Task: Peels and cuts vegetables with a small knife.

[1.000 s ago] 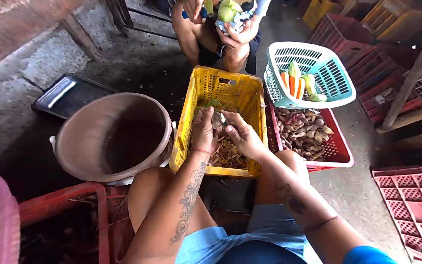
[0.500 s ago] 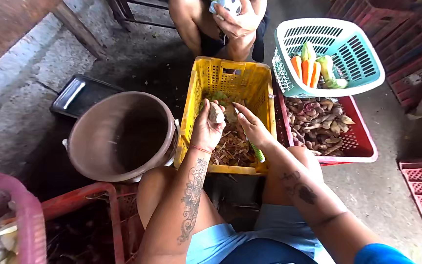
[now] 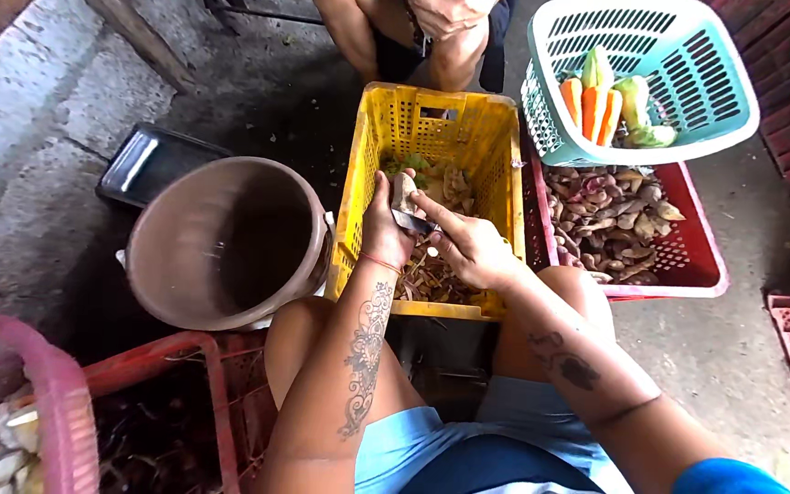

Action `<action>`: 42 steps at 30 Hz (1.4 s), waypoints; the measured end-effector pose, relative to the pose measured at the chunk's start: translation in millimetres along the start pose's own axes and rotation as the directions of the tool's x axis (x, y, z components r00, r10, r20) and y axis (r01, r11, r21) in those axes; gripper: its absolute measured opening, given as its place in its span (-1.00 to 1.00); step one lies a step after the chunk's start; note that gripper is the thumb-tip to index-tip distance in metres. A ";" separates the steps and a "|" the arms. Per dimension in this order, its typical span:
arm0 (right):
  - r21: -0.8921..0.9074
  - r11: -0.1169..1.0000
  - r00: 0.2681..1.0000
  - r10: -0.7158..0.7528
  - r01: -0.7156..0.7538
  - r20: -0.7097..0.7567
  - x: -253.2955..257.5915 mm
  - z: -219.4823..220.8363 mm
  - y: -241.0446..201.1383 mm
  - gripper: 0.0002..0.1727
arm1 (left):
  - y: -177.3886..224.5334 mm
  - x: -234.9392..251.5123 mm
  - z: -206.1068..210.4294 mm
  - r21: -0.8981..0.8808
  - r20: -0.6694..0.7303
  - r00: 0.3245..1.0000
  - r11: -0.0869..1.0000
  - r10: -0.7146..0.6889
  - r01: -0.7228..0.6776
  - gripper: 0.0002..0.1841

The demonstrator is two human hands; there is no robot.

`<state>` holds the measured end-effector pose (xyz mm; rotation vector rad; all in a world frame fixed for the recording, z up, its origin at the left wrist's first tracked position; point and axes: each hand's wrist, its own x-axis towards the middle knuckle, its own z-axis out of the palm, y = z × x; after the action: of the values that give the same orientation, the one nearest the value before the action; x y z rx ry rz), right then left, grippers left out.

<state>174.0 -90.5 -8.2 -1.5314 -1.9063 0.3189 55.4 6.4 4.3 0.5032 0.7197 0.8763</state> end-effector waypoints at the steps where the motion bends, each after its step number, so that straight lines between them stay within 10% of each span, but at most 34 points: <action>1: -0.007 1.000 1.000 0.003 -0.003 0.005 -0.1 -0.3 0.8 -0.38 | -1.1 0.6 -0.6 0.021 0.008 1.000 1.000 0.009 -0.009 -0.45; 42: 0.110 0.989 0.995 0.094 -0.097 0.034 2.9 -17.9 7.4 -0.37 | -1.5 -6.1 -14.6 0.276 0.276 0.953 0.939 0.127 -0.205 -0.71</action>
<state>190.6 -89.5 2.1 -1.5540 -1.8087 0.4840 42.6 2.1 -4.2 0.9456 0.5809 0.8438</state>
